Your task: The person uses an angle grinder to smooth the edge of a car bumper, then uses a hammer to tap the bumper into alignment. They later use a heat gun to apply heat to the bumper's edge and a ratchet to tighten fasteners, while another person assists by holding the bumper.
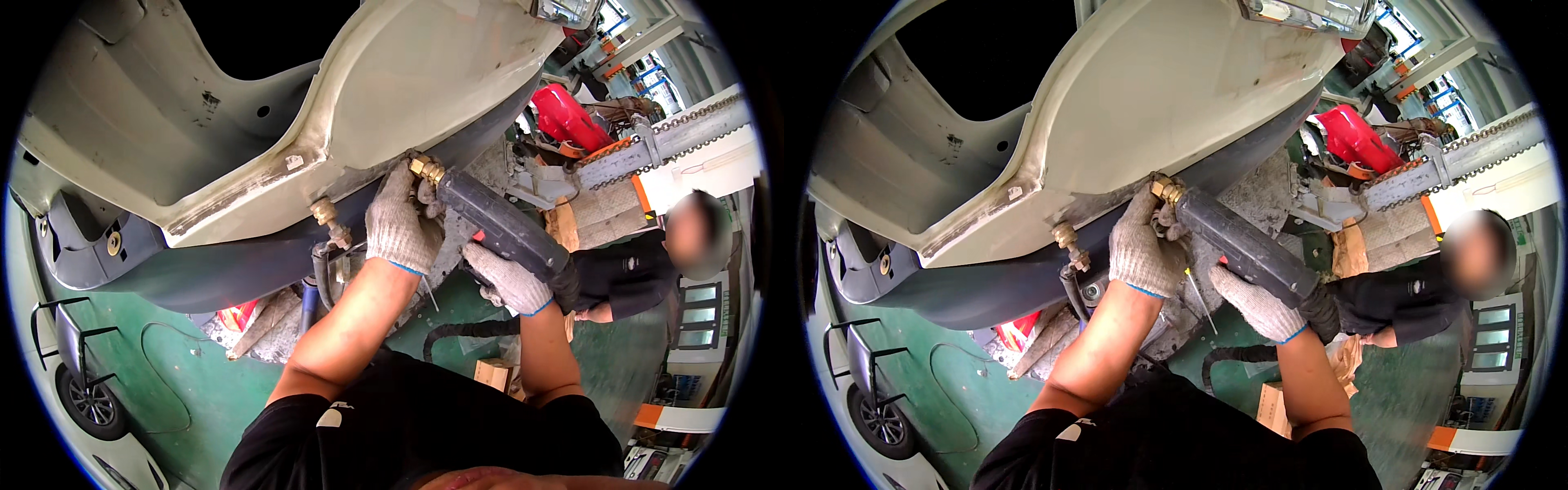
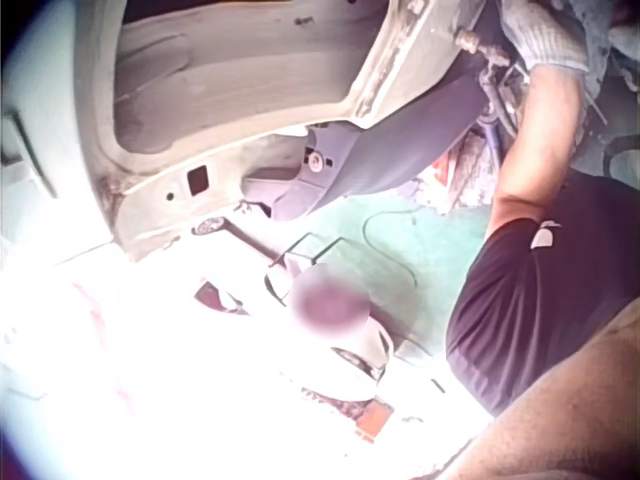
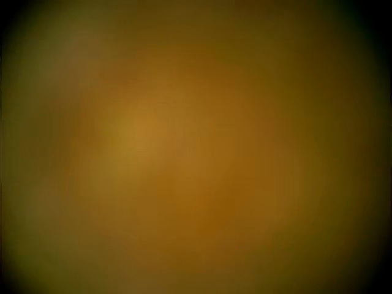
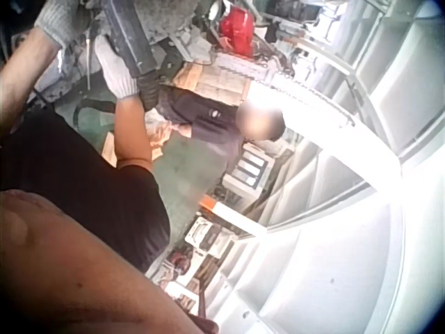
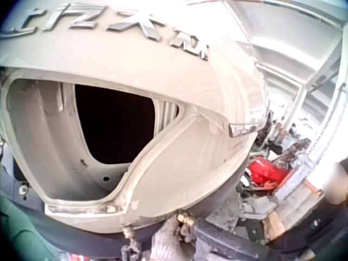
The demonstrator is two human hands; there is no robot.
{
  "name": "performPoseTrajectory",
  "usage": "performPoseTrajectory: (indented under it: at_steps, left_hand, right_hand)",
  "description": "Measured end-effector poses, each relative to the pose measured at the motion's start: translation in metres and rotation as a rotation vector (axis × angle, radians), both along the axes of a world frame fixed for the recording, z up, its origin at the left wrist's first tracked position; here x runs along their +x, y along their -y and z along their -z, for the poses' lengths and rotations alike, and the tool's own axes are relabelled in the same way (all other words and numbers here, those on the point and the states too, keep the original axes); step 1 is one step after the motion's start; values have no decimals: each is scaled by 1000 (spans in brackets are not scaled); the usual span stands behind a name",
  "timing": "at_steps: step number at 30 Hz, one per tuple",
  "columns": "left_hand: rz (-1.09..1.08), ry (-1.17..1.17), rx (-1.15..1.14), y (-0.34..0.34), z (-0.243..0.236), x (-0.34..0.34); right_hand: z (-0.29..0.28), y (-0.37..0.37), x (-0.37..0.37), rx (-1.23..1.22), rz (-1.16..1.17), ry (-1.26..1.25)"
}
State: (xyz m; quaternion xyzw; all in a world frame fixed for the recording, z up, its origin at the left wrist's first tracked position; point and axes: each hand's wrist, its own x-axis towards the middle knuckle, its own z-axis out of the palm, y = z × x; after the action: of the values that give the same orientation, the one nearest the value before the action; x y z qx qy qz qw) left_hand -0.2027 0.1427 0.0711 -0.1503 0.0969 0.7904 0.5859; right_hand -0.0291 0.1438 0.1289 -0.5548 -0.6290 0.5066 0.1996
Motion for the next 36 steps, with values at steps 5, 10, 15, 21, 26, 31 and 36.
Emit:
performPoseTrajectory:
  at_steps: [5,10,15,21,26,31,36]
  left_hand:
    - [0,46,-52,0,-4,1]
    - [32,53,-61,2,-8,3]
    - [6,49,-35,2,-3,3]
    - [-1,-24,-12,3,2,2]
    - [89,-133,-51,28,2,2]
    - [-22,-300,45,44,11,8]
    - [-20,-369,-112,53,19,25]
  right_hand:
    - [5,-8,6,-42,-5,-11]
    - [16,-7,12,-13,-16,-81]
    - [2,2,-1,51,-44,-95]
    - [-3,4,0,274,-139,103]
    - [6,16,19,195,-41,-140]
    - [15,34,35,137,-25,-225]
    - [25,50,43,220,-118,-194]
